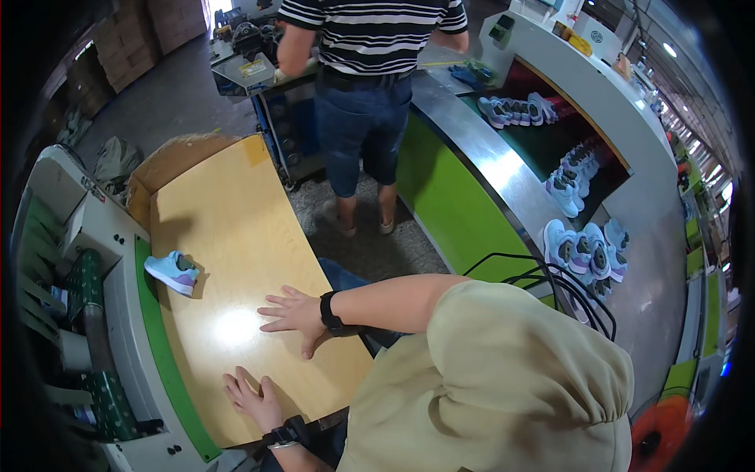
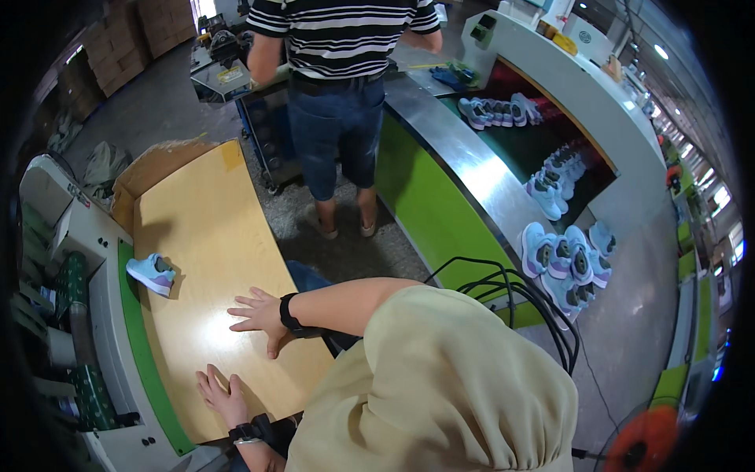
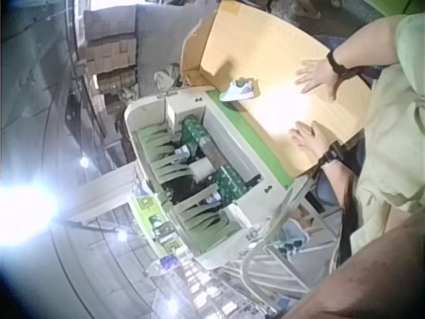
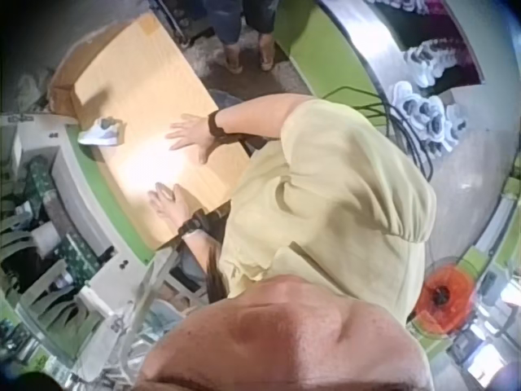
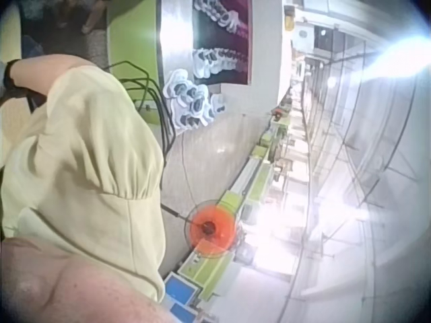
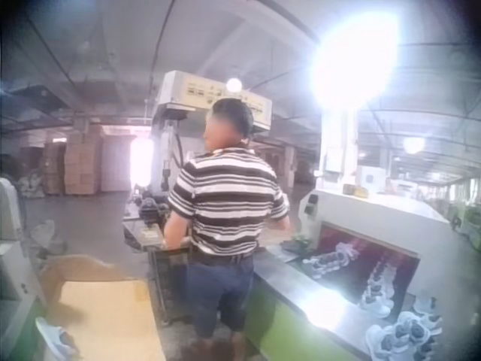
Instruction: The person picks up light blue and purple sneakers from a conveyor belt and a wooden table. They hold the shoes, turn them over to inspect the soles and uppers, and place them back on the table or conveyor. The person handles the shoes one at a time, repeating the process for multiple pairs.
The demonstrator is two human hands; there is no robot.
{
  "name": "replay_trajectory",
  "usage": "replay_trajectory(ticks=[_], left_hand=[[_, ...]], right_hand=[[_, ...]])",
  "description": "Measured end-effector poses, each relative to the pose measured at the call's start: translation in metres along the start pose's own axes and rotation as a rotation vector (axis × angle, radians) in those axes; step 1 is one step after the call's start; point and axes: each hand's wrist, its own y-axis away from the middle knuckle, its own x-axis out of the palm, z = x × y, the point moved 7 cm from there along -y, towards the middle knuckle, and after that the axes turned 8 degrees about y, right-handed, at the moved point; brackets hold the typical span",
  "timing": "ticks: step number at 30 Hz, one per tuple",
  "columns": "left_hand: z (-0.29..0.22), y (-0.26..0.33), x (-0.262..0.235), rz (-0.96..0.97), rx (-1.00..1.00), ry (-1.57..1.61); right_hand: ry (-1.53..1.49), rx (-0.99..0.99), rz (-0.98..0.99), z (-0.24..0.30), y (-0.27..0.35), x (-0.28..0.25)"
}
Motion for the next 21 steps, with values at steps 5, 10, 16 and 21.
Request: replay_trajectory(ticks=[5,10,16,21], left_hand=[[0.017,0.0,0.006,-0.044,0.067,0.005],[0.008,-0.001,0.005,-0.063,0.069,0.042],[-0.005,0.004,-0.004,-0.055,0.032,0.11],[-0.008,0.004,-0.005,-0.059,0.009,0.103]], right_hand=[[-0.031,0.003,0.028,0.002,-0.001,-0.006],[0.026,0.035,0.048,0.002,0.001,-0.01],[0.001,0.019,0.05,0.006,0.003,-0.014],[-0.015,0.069,0.056,0.017,-0.022,-0.032]])
